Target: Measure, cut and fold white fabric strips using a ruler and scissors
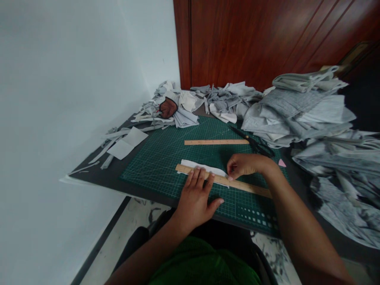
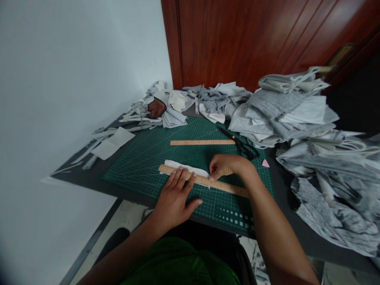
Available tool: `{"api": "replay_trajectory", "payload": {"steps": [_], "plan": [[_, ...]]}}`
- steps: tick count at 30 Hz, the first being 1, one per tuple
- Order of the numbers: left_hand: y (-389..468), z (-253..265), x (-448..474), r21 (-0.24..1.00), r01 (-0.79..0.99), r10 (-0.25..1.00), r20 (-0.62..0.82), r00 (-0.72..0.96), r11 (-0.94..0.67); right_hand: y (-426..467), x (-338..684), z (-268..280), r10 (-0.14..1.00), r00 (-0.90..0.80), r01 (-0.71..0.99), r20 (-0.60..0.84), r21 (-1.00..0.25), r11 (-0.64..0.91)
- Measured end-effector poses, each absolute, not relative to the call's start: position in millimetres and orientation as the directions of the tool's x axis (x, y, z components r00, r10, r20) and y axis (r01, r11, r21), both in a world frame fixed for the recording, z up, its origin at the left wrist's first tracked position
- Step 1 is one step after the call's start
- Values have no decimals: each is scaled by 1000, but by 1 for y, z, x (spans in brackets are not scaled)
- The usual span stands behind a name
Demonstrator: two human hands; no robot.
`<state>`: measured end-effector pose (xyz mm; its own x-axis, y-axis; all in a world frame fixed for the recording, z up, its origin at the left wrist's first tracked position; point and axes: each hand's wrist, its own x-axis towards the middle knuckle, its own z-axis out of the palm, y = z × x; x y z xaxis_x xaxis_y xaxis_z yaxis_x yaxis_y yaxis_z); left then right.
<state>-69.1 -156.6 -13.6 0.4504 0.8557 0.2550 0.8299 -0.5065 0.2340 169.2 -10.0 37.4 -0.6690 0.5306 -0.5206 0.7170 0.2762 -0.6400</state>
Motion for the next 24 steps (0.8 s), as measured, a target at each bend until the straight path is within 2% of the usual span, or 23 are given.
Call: {"api": "replay_trajectory", "payload": {"steps": [5, 10, 17, 19, 24], "plan": [[-157, -13, -69, 244, 829, 859, 251, 447, -503, -17, 155, 40, 521, -759, 612, -390, -699, 369], [-158, -14, -70, 272, 827, 867, 238, 438, -493, -31, 127, 41, 478, -825, 484, -301, -813, 324], [-158, -18, -71, 280, 820, 862, 255, 437, -499, -29, 125, 30, 535, -803, 485, -263, -811, 329], [-158, -18, -71, 282, 822, 865, 254, 433, -494, -28, 128, 27, 562, -781, 503, -271, -806, 311], [-159, -17, -70, 286, 827, 872, 245, 425, -484, -32, 129, 28, 565, -717, 577, -407, -802, 154]]}}
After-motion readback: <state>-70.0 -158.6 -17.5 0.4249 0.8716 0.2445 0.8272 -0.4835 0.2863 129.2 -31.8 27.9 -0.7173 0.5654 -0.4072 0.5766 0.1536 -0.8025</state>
